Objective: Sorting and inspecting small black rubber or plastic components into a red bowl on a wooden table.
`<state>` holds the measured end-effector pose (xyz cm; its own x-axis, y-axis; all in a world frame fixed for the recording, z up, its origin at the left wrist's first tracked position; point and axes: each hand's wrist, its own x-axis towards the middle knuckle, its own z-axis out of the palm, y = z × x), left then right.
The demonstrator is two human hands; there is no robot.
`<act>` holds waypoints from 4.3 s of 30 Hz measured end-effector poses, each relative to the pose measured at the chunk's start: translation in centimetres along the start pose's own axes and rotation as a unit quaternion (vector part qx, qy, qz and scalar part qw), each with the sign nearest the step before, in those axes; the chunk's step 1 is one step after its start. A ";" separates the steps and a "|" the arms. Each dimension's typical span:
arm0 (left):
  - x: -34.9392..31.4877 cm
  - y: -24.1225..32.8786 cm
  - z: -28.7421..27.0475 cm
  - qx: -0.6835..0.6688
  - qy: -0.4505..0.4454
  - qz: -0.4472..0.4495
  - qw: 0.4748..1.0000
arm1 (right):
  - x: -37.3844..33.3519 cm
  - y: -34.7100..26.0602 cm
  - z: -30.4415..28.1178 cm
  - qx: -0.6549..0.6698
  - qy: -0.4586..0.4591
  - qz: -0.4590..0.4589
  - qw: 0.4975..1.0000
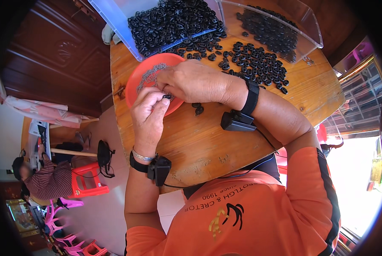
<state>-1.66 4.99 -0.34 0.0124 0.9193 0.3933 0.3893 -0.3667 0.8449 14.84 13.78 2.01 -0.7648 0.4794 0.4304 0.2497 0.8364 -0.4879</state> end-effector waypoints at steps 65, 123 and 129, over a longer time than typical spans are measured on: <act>-0.5 0.3 -0.5 -0.177 0.079 -0.111 0.975 | 0.3 0.9 1.1 0.155 -0.013 0.083 0.984; -2.5 0.4 -4.0 0.070 0.051 0.006 0.996 | 2.3 -3.7 1.9 0.176 -0.004 0.034 0.984; -2.9 0.5 -4.1 0.091 0.052 0.006 0.994 | 2.3 -4.0 2.1 0.138 0.007 0.013 0.990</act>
<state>-5.32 1.53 0.38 -0.0729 0.8917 0.4467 0.5505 -0.3375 0.7636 10.80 10.97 3.36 -0.7514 0.5056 0.4240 0.0965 0.7199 -0.6874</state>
